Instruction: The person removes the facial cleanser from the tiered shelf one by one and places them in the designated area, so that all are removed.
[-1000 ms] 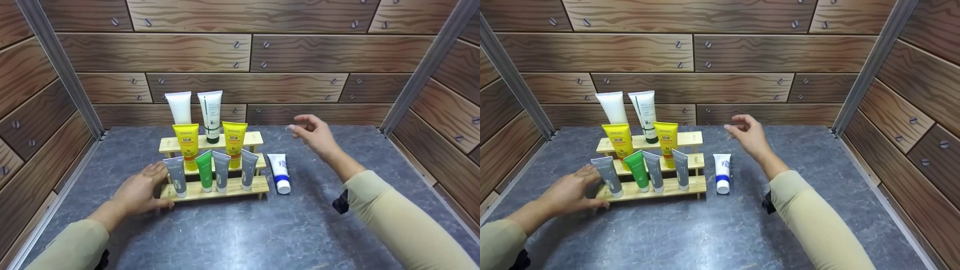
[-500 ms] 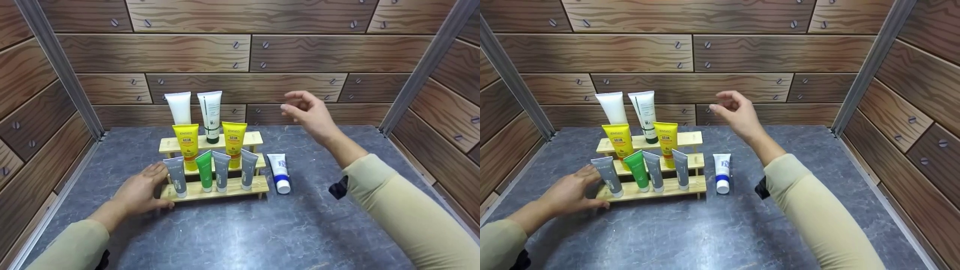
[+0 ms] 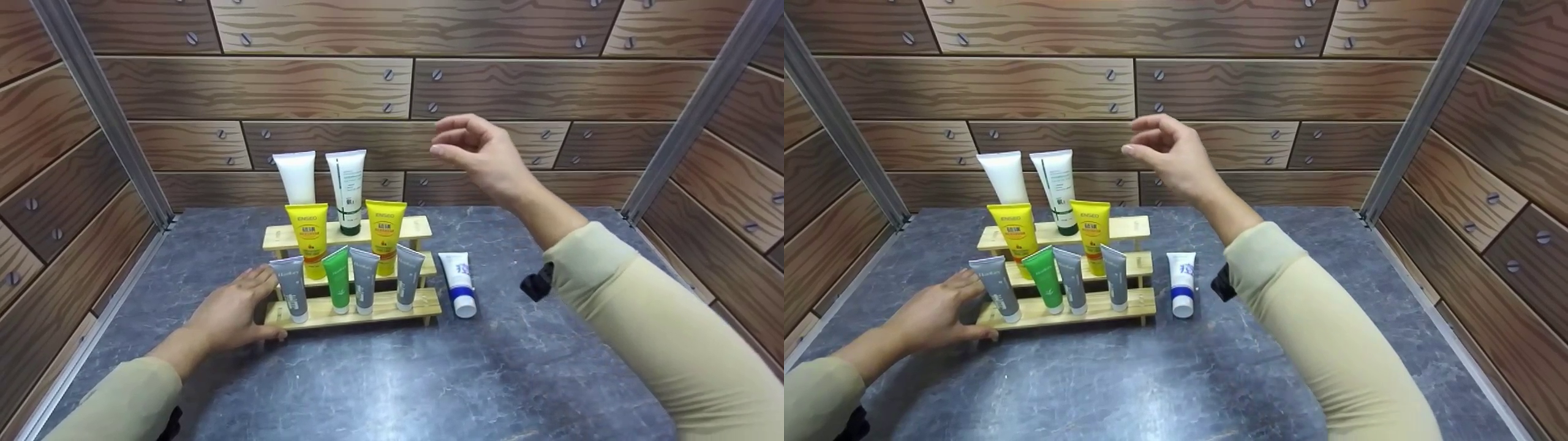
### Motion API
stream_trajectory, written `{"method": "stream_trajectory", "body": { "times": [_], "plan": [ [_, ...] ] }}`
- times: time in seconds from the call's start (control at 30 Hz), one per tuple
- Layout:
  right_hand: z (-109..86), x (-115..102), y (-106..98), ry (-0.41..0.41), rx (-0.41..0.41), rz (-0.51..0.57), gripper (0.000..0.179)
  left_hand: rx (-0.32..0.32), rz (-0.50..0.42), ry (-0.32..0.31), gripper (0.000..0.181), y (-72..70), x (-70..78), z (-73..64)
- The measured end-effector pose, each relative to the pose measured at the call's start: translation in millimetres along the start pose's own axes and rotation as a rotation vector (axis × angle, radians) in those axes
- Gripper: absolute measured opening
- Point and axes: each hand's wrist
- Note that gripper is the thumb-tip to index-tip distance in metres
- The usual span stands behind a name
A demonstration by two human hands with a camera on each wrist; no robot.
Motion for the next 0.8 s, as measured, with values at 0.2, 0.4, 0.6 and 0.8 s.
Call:
{"method": "stream_trajectory", "body": {
  "times": [0.2, 0.4, 0.6, 0.8],
  "plan": [
    [9.5, -9, 15, -0.018, -0.049, 0.046, 0.031, -0.006, -0.009, -0.017, 0.107, -0.6, 0.4, -0.6],
    [16.9, -17, 28, 0.001, -0.075, 0.022, 0.031, -0.008, -0.008, -0.022, 0.107, -1.9, 0.8, 0.3],
    [27.1, -19, 40, -0.007, -0.084, 0.006, 0.030, -0.012, -0.003, -0.016, 0.106, -1.5, 0.5, 1.8],
    [37.8, -13, 58, 0.004, -0.116, 0.038, 0.027, -0.020, -0.009, -0.021, 0.107, 0.5, -1.1, 0.3]
  ]
}}
Point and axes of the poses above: each hand's wrist, its own z-axis towards the middle knuckle, its own y-axis out of the palm, x = y × z, and after that the axes turned 7 degrees about y, right-handed
